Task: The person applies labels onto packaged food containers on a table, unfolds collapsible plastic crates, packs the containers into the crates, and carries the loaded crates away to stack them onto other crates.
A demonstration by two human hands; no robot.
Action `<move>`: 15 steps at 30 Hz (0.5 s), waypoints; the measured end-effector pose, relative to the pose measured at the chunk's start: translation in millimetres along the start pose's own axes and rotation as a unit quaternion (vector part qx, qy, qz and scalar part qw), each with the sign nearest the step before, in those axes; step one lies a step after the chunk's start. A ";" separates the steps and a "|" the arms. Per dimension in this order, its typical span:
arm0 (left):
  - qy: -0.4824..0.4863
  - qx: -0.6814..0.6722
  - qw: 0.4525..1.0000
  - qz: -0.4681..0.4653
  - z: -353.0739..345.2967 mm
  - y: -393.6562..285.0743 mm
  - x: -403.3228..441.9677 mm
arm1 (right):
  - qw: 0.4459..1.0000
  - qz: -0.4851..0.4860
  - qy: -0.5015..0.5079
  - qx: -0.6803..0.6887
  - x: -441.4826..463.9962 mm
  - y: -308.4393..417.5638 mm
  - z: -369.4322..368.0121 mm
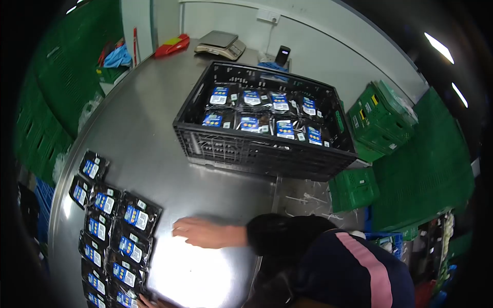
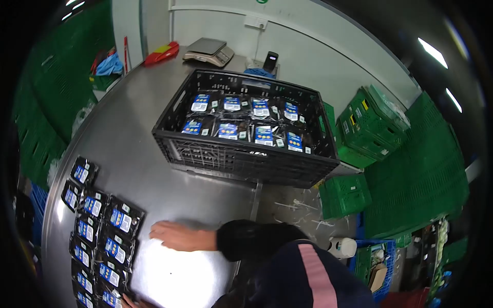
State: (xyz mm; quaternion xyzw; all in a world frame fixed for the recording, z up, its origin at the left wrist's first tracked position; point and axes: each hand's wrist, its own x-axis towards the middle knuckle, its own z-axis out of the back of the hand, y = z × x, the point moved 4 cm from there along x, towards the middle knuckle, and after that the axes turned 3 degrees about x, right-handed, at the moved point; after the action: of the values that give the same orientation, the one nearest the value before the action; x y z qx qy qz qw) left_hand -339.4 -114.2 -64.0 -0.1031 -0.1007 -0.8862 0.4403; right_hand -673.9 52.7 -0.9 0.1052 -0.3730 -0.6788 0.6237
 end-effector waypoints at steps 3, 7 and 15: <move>0.001 -0.071 0.997 0.010 10.0 -10.4 4.7 | 0.981 0.001 -0.128 -0.146 -59.0 -20.9 113.2; 0.027 -0.060 0.998 -0.006 55.0 -84.2 42.1 | 0.922 -0.103 -0.220 -0.302 -137.5 -0.7 292.5; -0.026 -0.422 0.832 -0.360 186.8 -429.8 172.8 | 0.906 -0.231 -0.205 -0.291 -284.9 -14.0 370.6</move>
State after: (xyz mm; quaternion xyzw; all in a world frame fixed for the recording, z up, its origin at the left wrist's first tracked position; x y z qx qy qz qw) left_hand -768.3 59.2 124.2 -0.2581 0.2416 -0.9354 0.0010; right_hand -853.1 454.5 157.6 -0.1392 -0.2439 -0.8887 0.3623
